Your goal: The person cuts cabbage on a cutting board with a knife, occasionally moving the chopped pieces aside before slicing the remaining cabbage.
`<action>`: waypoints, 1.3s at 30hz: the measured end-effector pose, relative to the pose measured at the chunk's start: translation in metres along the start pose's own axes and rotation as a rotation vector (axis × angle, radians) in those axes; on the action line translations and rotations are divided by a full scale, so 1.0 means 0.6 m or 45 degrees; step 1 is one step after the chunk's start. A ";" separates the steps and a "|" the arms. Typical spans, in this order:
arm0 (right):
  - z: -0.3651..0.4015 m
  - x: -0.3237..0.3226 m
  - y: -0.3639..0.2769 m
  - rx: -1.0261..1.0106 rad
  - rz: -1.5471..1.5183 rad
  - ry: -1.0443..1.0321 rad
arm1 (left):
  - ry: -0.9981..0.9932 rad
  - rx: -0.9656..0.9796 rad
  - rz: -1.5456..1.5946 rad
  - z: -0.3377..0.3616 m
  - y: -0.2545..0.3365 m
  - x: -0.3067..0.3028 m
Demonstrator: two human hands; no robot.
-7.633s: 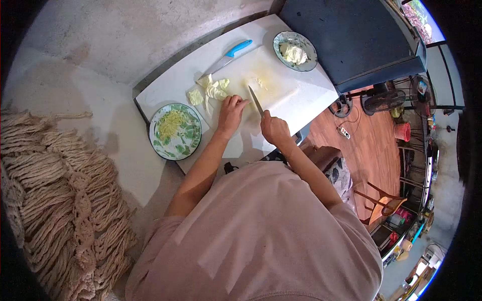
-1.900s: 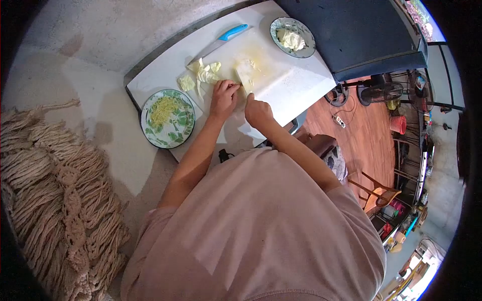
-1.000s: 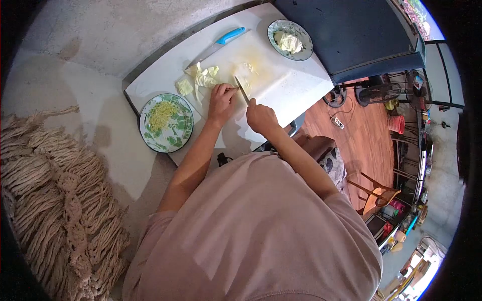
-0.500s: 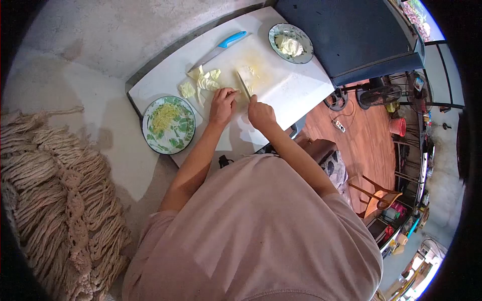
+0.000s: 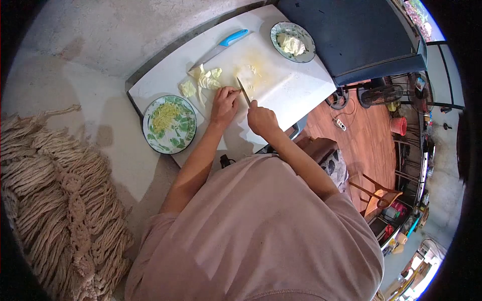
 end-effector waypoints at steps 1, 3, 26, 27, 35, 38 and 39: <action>-0.002 0.005 0.001 -0.014 0.000 0.033 | -0.001 -0.001 0.002 0.001 -0.002 0.001; -0.004 0.005 0.004 -0.023 0.003 0.064 | 0.012 0.029 -0.027 0.000 -0.001 0.002; -0.015 -0.015 0.019 0.044 -0.052 0.047 | 0.001 0.000 -0.028 0.003 -0.021 0.009; -0.012 -0.015 0.014 0.017 -0.068 0.031 | 0.005 0.013 -0.035 0.002 -0.019 0.008; -0.012 0.008 0.004 -0.021 -0.094 0.027 | 0.019 0.039 0.006 0.001 -0.014 0.007; -0.016 0.014 0.001 -0.036 -0.062 0.006 | 0.003 0.016 0.020 0.001 -0.013 0.005; -0.015 0.013 -0.001 -0.036 -0.041 -0.020 | 0.008 0.012 0.013 0.001 -0.014 0.005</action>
Point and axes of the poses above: each hand's wrist, its own z-axis away from the middle knuckle, its own x-axis out of the palm, y = z × x, the point moved 7 cm from there along -z, towards the middle knuckle, and after that the axes turned 10 degrees about z, right-handed, at the moved point
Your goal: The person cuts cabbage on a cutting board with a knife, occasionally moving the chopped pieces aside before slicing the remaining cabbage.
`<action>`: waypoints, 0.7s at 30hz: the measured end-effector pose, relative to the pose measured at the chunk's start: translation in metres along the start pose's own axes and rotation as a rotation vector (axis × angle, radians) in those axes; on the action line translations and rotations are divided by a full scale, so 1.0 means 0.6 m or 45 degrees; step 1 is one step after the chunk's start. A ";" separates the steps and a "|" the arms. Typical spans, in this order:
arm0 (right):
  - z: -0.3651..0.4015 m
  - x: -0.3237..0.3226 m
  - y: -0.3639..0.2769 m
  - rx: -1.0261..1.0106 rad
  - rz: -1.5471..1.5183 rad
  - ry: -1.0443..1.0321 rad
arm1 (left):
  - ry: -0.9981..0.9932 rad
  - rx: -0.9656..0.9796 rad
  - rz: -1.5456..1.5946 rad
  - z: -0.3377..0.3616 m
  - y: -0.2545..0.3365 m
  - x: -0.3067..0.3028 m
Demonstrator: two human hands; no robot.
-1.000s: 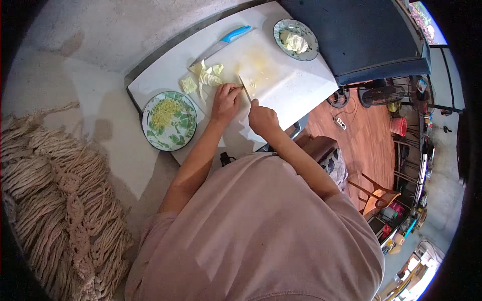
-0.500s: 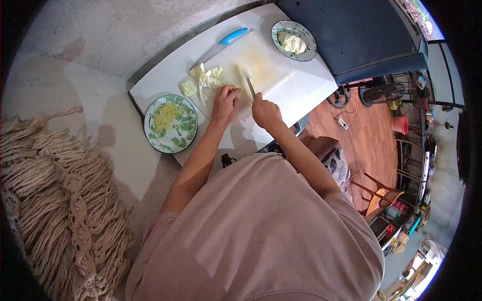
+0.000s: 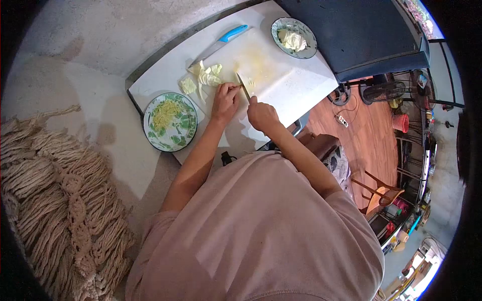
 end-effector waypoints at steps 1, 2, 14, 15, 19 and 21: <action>0.002 -0.003 -0.001 -0.001 -0.001 -0.003 | 0.005 -0.004 -0.008 -0.001 -0.001 0.000; 0.003 -0.005 -0.002 0.000 0.001 -0.027 | 0.006 -0.005 -0.010 -0.003 -0.002 0.001; -0.040 0.017 0.016 0.039 0.011 0.142 | 0.035 -0.008 -0.001 0.000 -0.012 -0.001; -0.039 0.010 0.021 0.068 -0.016 0.191 | 0.025 -0.010 -0.001 0.000 -0.011 -0.003; -0.027 -0.009 0.036 0.077 -0.045 0.201 | 0.011 -0.027 0.014 -0.002 -0.009 -0.003; -0.012 -0.017 0.025 0.018 -0.076 0.218 | 0.006 -0.042 0.014 -0.003 -0.009 -0.002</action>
Point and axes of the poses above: each hand's wrist, its own z-axis away from the middle knuckle, its own x-axis out of the palm, y = z × x, the point moved 7 cm from there along -z, towards the middle knuckle, and after that the axes turned 10 degrees about z, right-handed, at the moved point
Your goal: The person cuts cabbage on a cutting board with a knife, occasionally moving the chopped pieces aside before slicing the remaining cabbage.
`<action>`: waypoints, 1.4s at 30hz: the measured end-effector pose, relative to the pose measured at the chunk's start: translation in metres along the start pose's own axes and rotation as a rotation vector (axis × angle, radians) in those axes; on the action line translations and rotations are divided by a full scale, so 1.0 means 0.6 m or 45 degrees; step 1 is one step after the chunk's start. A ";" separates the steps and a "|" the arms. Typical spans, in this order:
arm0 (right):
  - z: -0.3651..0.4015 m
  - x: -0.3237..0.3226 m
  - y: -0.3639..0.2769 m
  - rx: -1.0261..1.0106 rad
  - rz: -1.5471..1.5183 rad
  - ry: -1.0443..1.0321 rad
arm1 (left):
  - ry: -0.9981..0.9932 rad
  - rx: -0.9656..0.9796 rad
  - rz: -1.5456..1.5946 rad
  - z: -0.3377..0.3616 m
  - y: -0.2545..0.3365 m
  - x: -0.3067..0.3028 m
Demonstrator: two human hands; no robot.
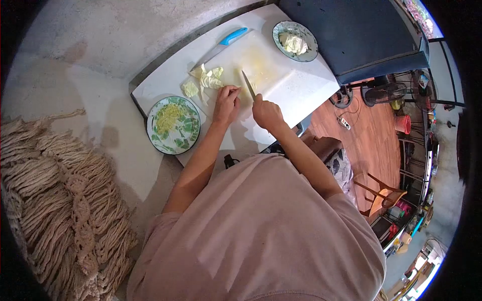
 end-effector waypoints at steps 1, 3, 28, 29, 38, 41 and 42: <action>0.005 -0.001 -0.004 -0.004 0.001 -0.005 | -0.005 -0.011 -0.002 0.001 -0.001 0.000; 0.012 0.001 -0.012 -0.057 0.034 -0.049 | -0.006 -0.021 -0.002 0.002 -0.002 0.000; -0.015 0.022 -0.031 -0.058 0.139 -0.160 | 0.043 -0.021 0.004 0.001 0.004 -0.004; -0.016 0.023 -0.023 -0.030 0.125 -0.147 | 0.031 -0.001 -0.032 0.002 0.000 -0.002; 0.022 -0.016 0.032 0.031 -0.144 -0.019 | 0.024 -0.048 -0.160 -0.034 0.013 -0.018; 0.024 -0.015 0.051 0.086 -0.240 -0.010 | -0.053 -0.078 -0.201 -0.047 0.007 -0.020; 0.024 -0.014 0.057 0.103 -0.273 0.003 | -0.074 -0.103 -0.176 -0.049 -0.004 -0.015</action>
Point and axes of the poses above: each hand's wrist, its own z-axis away from the middle knuckle, its own x-axis out of the palm, y = z × x, the point moved 7 cm from there along -z, towards the middle knuckle, and after that the axes turned 10 degrees about z, right-handed, at the moved point
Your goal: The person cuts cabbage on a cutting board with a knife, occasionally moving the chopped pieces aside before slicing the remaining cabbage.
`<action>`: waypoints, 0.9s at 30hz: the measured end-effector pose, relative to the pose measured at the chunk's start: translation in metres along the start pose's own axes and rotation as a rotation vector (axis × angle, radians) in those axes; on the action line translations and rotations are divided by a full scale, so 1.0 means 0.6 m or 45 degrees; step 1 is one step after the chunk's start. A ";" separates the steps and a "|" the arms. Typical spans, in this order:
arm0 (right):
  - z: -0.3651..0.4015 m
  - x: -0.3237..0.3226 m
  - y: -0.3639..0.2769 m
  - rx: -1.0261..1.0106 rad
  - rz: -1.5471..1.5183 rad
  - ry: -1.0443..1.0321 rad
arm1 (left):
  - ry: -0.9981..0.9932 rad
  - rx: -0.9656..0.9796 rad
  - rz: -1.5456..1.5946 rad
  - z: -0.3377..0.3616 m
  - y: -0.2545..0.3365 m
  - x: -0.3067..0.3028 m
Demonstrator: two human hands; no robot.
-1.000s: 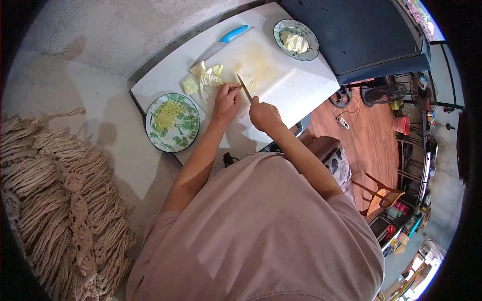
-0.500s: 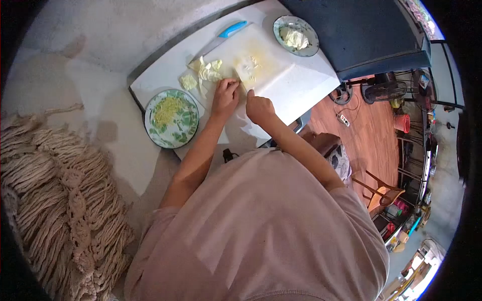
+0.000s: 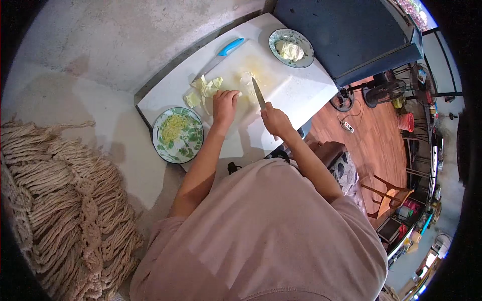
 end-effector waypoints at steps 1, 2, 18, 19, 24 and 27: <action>-0.001 0.001 0.003 0.003 0.000 -0.005 | -0.004 -0.004 0.002 -0.003 -0.008 0.004; -0.003 0.004 0.005 0.006 -0.046 -0.027 | -0.074 -0.127 0.157 -0.006 -0.027 0.014; 0.006 0.030 -0.052 -0.094 0.009 -0.015 | 0.061 0.086 -0.023 0.002 -0.010 -0.002; 0.004 0.032 -0.054 -0.094 0.010 -0.018 | 0.060 0.083 -0.022 0.002 -0.009 -0.003; 0.003 0.036 -0.070 -0.096 0.088 -0.102 | 0.053 0.148 -0.056 0.005 -0.005 -0.003; 0.003 0.041 -0.072 -0.070 0.092 -0.176 | 0.076 0.176 -0.035 0.006 -0.006 -0.002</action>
Point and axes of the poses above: each hand's wrist, its own z-axis away from the middle knuckle, its own x-axis out of the palm, y = z × x, the point moved 7 cm from there along -z, towards the middle knuckle, and after that the axes turned 10 degrees about z, right-handed, at the moved point
